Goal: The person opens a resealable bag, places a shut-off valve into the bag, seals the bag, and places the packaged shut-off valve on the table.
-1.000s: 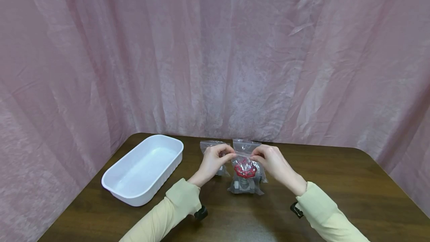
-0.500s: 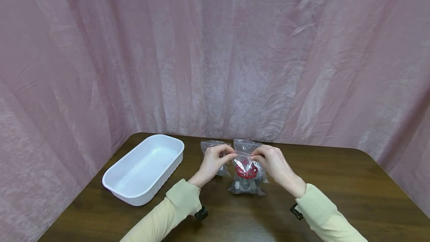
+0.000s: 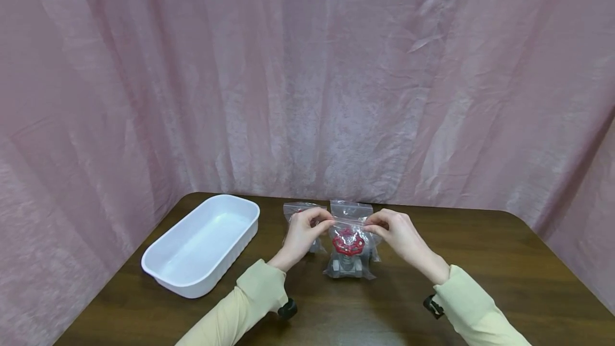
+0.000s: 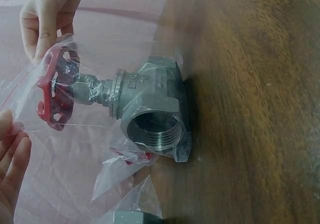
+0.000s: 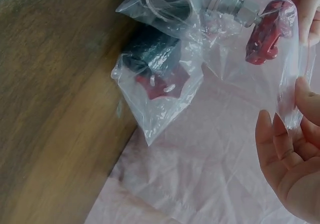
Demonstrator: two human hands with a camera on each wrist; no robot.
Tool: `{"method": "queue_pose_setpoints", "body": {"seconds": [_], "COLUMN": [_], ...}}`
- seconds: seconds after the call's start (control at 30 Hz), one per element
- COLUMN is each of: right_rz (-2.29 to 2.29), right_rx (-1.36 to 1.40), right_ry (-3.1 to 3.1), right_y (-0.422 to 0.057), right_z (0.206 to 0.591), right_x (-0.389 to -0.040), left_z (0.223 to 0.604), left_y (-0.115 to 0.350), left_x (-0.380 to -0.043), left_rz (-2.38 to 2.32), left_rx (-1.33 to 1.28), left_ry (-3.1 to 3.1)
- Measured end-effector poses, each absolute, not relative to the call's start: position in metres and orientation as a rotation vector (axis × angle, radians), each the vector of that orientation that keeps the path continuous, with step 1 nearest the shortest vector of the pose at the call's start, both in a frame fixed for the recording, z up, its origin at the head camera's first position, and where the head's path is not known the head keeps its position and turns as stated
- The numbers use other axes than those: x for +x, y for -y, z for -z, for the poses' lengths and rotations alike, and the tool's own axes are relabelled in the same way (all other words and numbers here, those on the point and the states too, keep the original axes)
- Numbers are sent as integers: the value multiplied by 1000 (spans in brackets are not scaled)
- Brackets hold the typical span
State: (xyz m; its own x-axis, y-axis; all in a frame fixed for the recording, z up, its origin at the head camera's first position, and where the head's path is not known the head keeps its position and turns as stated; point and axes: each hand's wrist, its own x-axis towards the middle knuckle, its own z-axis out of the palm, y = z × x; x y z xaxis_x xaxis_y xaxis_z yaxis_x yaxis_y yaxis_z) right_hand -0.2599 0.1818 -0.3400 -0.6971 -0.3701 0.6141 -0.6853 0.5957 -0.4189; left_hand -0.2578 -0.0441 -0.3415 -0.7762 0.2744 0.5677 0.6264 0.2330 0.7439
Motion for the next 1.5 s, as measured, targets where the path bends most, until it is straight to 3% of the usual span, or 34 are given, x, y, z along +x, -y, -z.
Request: {"method": "queue_pose_setpoints", "body": {"seconds": [0.57,1.07,1.5], "right_rz": [-664,-993,-1013], "right_rx": [796,827,711], "right_ry": [2351,2375,2464], "right_y": [-173,-190,-200], "right_z": [342,340,341], "right_x": [-256,-258,-256], "left_z": [345,345,346], "left_y": [42,43,45], "left_x": [-258,-261,-262], "left_rz": [1585,1584,1613], "left_rx": [-865,-864,-848], "left_ry": [2170,2172,2163]}}
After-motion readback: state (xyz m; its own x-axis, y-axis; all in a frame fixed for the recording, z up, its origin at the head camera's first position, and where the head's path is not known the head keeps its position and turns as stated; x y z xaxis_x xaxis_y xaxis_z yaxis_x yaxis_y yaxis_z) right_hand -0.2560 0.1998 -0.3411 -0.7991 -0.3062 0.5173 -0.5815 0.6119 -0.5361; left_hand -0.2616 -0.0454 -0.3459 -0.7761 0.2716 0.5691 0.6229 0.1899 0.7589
